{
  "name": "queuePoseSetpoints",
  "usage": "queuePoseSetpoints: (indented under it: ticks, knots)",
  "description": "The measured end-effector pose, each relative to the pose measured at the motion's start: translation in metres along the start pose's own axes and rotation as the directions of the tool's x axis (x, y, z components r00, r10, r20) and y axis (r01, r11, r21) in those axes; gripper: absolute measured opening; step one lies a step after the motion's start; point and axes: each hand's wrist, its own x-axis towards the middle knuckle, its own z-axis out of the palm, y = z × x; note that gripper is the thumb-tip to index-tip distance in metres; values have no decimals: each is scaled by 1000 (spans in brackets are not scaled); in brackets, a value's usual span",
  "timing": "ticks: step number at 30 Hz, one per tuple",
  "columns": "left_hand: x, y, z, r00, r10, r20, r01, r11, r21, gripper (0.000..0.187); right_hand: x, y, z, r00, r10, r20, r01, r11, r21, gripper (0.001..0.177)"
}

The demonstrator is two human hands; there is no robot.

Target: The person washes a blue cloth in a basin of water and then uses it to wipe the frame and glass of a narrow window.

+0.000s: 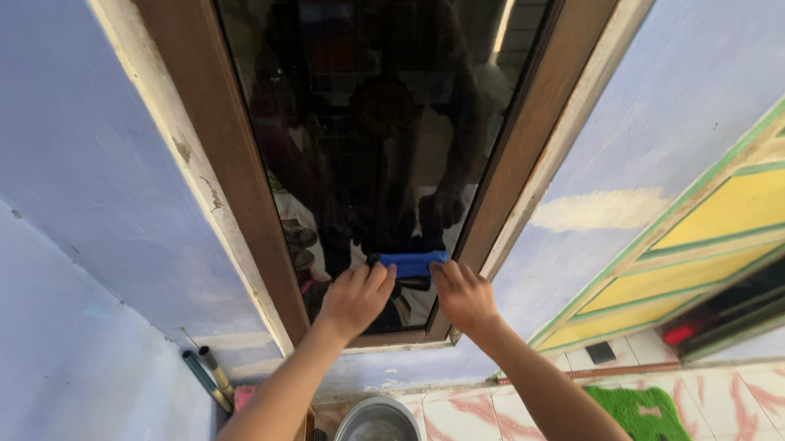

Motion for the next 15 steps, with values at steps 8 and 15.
queuePoseSetpoints:
  ticks: [8,15]
  knots:
    - [-6,58,-60,923,-328,-201,301,941,-155,24,-7,-29,-37,880,472,42,-227,343,912,41]
    - [-6,59,-77,751,-547,369,650,711,-269,44,0,-30,-34,853,377,360,-284,-243,927,54]
